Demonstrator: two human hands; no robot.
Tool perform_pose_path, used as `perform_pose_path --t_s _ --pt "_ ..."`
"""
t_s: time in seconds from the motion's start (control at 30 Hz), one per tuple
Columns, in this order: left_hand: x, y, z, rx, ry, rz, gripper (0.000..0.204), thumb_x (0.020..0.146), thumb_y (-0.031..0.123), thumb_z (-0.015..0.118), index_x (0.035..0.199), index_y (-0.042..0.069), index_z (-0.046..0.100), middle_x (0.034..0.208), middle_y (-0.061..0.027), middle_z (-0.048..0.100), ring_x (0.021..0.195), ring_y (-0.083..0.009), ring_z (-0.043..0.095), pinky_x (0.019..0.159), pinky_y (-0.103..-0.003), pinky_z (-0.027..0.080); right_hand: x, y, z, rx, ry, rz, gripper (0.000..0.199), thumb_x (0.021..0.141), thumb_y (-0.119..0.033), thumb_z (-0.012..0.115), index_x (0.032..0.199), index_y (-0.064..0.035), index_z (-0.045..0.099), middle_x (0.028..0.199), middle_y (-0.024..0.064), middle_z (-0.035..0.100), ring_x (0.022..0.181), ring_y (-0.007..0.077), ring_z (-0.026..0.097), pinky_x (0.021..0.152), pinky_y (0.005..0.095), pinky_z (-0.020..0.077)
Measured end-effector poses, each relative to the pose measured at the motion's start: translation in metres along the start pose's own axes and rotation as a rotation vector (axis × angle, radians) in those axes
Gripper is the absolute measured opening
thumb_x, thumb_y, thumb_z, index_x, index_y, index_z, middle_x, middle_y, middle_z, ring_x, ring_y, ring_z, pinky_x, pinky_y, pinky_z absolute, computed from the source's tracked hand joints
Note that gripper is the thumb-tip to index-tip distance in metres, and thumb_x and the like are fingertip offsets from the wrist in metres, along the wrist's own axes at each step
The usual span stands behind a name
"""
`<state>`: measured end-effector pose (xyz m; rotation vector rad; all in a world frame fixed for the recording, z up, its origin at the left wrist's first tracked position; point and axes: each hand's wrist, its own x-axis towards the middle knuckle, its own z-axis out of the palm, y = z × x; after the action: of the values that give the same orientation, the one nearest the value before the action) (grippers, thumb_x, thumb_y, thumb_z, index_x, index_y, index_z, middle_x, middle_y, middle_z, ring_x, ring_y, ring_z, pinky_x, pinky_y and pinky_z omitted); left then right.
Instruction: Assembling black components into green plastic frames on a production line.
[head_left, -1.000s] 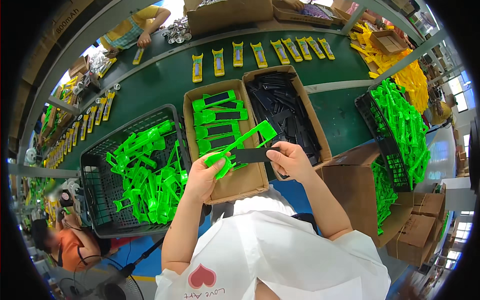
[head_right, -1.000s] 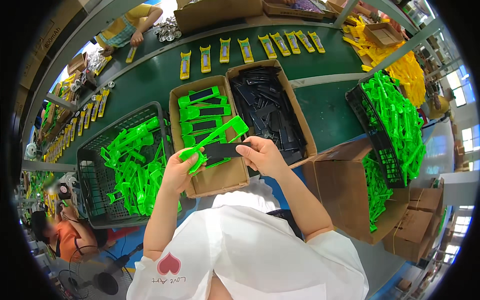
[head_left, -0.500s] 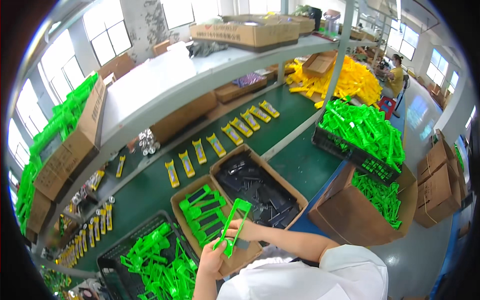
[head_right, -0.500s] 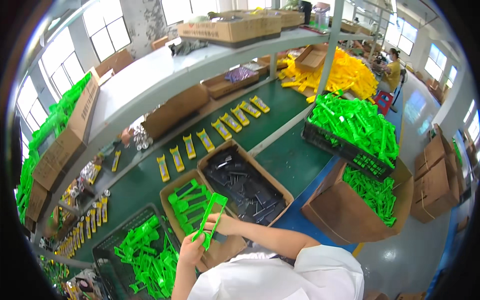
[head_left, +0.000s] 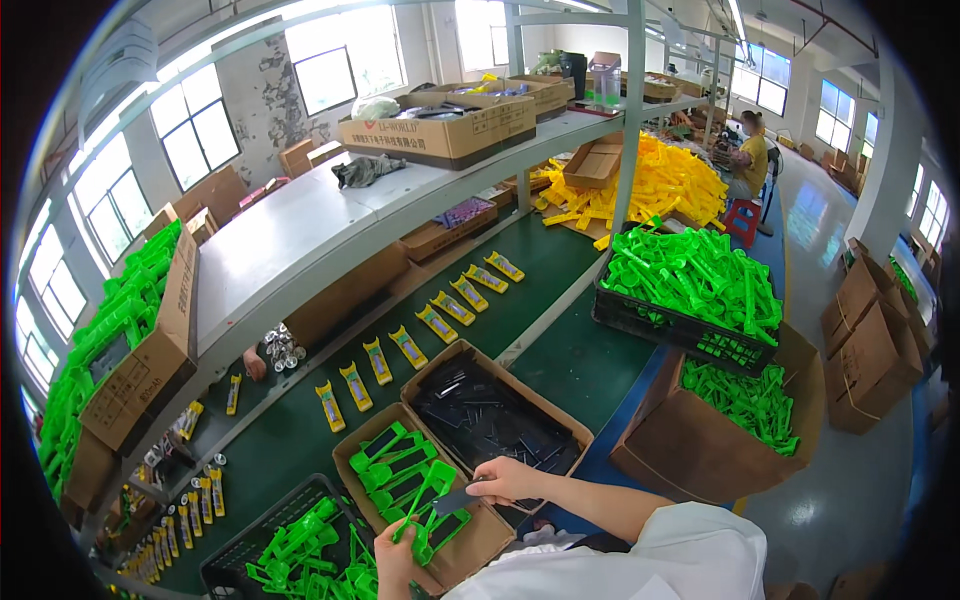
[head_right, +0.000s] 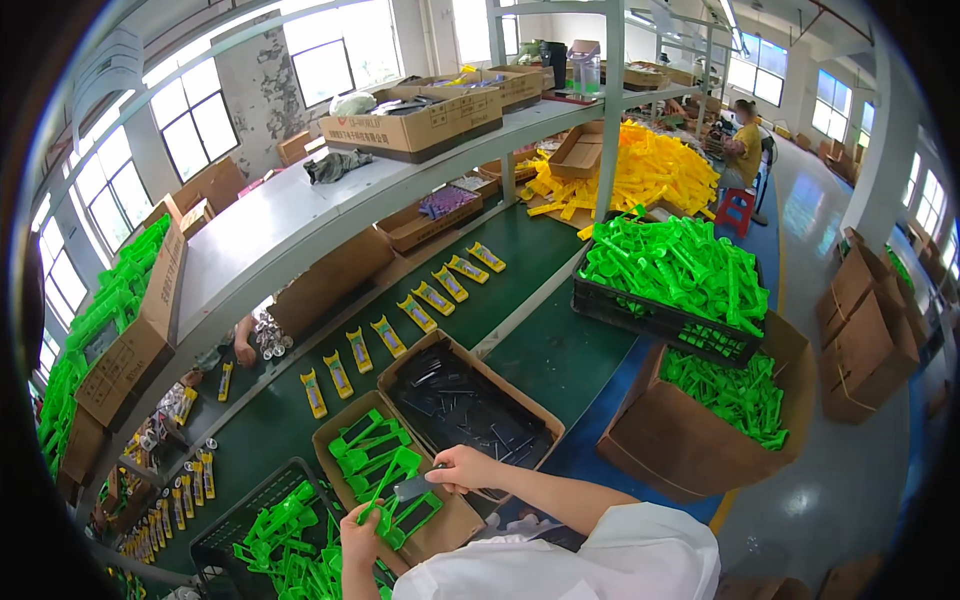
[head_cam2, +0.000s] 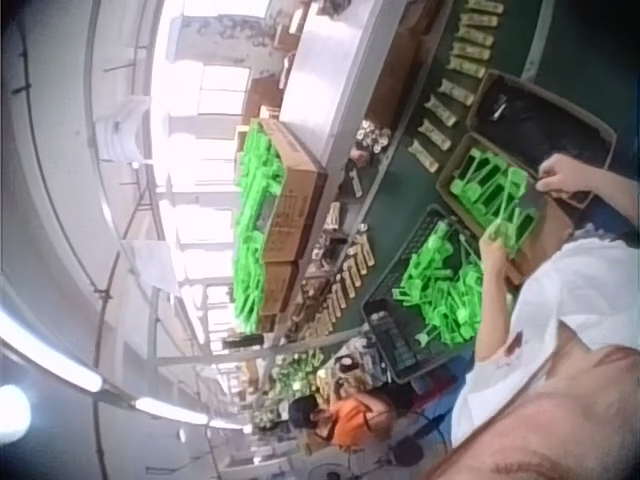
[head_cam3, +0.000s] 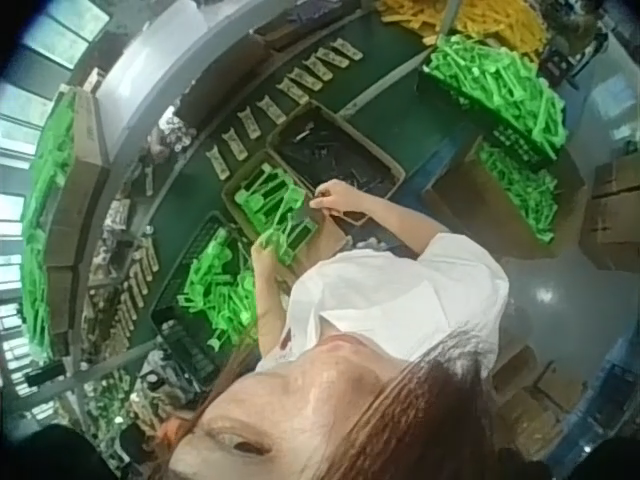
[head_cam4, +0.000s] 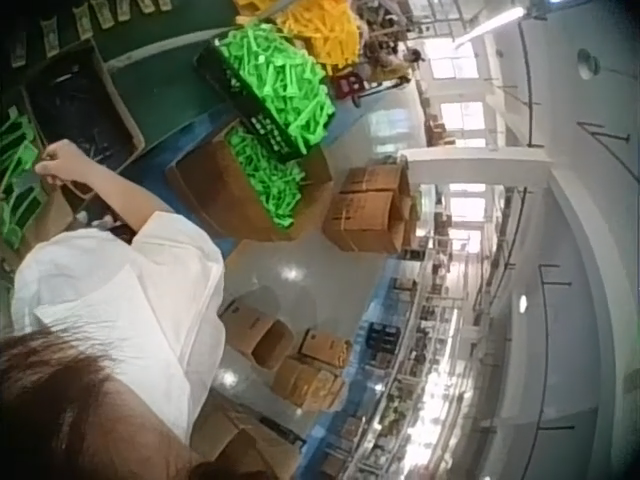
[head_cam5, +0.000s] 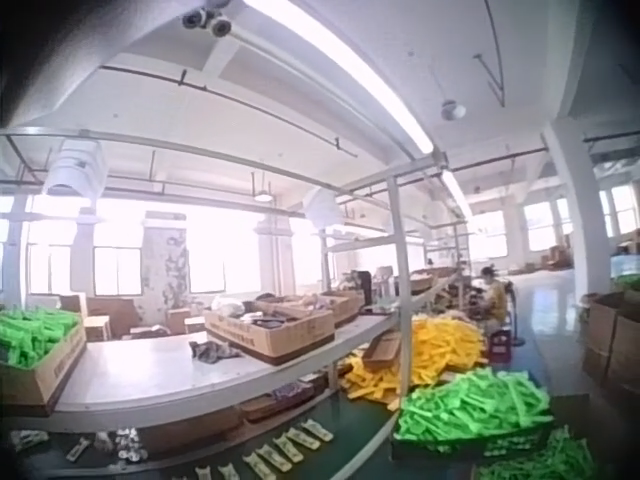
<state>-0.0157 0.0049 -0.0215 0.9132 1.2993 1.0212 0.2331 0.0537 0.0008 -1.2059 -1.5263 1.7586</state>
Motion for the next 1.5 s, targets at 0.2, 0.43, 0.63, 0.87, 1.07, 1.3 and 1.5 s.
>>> perform_pose_path --t_s 0.2,0.43,0.63,0.87,1.07,1.3,1.5 --pt "0.001 0.022 0.011 0.245 -0.185 -0.021 0.019 0.075 0.003 0.058 0.094 -0.003 0.06 0.078 -0.0049 0.061 0.072 -0.0112 0.056 0.065 -0.024 0.045 0.007 -0.004 0.013 -0.587 0.11 -0.087 0.027 0.073 -0.03 0.059 0.079 -0.0034 0.06 0.074 0.0178 0.059 0.072 0.0312 0.058 0.063 0.0365 0.046" --pt "0.006 0.022 0.016 0.141 -0.132 -0.165 0.015 0.078 0.006 0.059 0.092 0.001 0.061 0.071 -0.0019 0.06 0.063 -0.0066 0.053 0.057 -0.022 0.043 0.013 -0.033 0.002 -0.596 0.049 0.049 0.021 0.077 -0.019 0.06 0.079 0.0021 0.058 0.05 0.006 0.05 0.045 0.0088 0.044 0.042 0.0257 0.0345" --pt "-0.002 0.021 0.014 0.074 -0.092 -0.212 0.015 0.079 0.004 0.058 0.093 -0.003 0.058 0.074 -0.0049 0.06 0.064 -0.0096 0.055 0.056 -0.022 0.044 0.015 -0.028 0.013 -0.659 -0.008 0.025 0.03 0.077 -0.027 0.058 0.077 0.0032 0.056 0.063 0.019 0.056 0.062 0.0314 0.057 0.058 0.0377 0.044" --pt "0.003 0.015 0.026 0.1 -0.092 -0.162 0.016 0.079 0.001 0.057 0.094 -0.002 0.059 0.074 -0.005 0.06 0.064 -0.0101 0.056 0.057 -0.022 0.045 0.019 -0.008 0.005 -0.65 0.0 0.051 0.03 0.078 -0.027 0.058 0.075 0.0032 0.056 0.067 0.0194 0.057 0.068 0.0331 0.058 0.061 0.0378 0.0453" --pt "0.014 0.005 0.037 0.529 -0.038 0.044 0.015 0.077 0.002 0.059 0.091 -0.001 0.06 0.078 -0.0028 0.058 0.067 -0.0087 0.052 0.062 -0.022 0.043 0.033 0.011 -0.001 -1.001 0.12 0.16 0.049 0.071 -0.041 0.063 0.081 0.0027 0.042 0.057 0.0164 0.056 0.059 0.0317 0.059 0.054 0.0376 0.048" --pt "0.011 0.009 0.047 0.373 -0.062 -0.236 0.018 0.078 0.004 0.058 0.095 -0.002 0.058 0.077 -0.0058 0.059 0.072 -0.0114 0.055 0.063 -0.024 0.044 0.042 0.038 -0.034 -0.417 -0.108 0.173 0.034 0.069 -0.03 0.069 0.073 0.0002 0.054 0.055 0.0091 0.055 0.051 0.0185 0.056 0.052 0.0316 0.0425" --pt "0.018 0.006 0.088 1.158 -0.046 -0.14 0.02 0.074 0.017 0.06 0.085 0.0 0.059 0.073 -0.018 0.057 0.068 -0.0323 0.054 0.06 -0.037 0.042 0.044 0.055 -0.032 -0.458 -0.074 -0.01 0.034 0.069 -0.028 0.069 0.069 0.0002 0.05 0.052 0.0101 0.052 0.048 0.0161 0.051 0.046 0.0299 0.0379"
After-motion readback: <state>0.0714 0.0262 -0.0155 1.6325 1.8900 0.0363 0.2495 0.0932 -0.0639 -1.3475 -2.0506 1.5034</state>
